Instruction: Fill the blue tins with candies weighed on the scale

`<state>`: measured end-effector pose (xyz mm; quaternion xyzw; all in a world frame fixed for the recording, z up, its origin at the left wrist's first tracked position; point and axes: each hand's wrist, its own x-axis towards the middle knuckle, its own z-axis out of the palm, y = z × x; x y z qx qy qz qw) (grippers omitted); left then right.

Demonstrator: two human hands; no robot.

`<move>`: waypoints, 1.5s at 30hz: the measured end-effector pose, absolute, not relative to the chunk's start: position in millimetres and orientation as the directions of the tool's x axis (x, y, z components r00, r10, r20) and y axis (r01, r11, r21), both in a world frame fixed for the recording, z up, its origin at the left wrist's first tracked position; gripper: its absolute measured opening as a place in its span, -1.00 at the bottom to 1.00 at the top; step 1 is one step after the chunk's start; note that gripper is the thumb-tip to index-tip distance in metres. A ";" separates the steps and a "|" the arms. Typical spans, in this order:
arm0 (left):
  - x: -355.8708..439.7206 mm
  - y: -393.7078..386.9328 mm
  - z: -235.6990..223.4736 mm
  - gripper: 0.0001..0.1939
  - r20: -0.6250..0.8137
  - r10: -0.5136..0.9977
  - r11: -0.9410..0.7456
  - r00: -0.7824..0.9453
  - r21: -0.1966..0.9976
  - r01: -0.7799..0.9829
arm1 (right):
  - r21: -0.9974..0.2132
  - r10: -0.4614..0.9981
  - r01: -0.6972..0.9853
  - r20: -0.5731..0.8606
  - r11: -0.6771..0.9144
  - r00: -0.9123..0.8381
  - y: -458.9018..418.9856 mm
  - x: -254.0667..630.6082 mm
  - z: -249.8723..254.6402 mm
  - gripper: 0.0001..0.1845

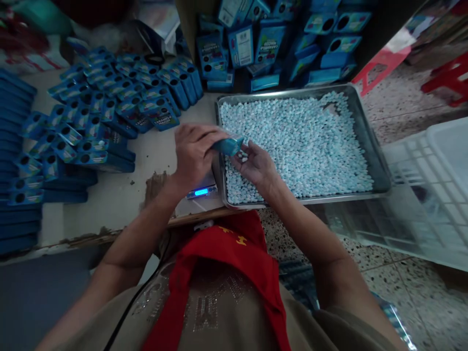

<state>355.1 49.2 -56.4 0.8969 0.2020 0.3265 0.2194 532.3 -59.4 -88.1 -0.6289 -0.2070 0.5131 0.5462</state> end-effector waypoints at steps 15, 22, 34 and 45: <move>248.6 16.8 -146.7 -0.50 0.205 0.929 -0.257 0.307 0.956 0.140 | -0.841 0.823 -0.456 -0.464 -0.292 0.328 -63.7 548.4 -82.7 -0.76; 239.5 15.4 -151.0 -0.21 0.224 0.930 -0.256 0.292 0.964 0.078 | -0.905 0.856 -0.032 -0.412 -0.425 0.312 -63.6 550.3 -56.8 -0.49; 143.1 9.5 -131.7 -0.46 0.280 0.960 -0.276 0.016 0.936 0.219 | -0.057 0.966 0.983 0.182 -0.177 0.184 -58.7 579.4 13.6 -0.84; 163.4 3.5 -99.1 -0.29 0.363 0.927 -0.373 0.089 0.881 0.292 | -0.337 0.985 0.940 0.133 -0.062 0.113 -56.8 565.3 -22.1 -0.85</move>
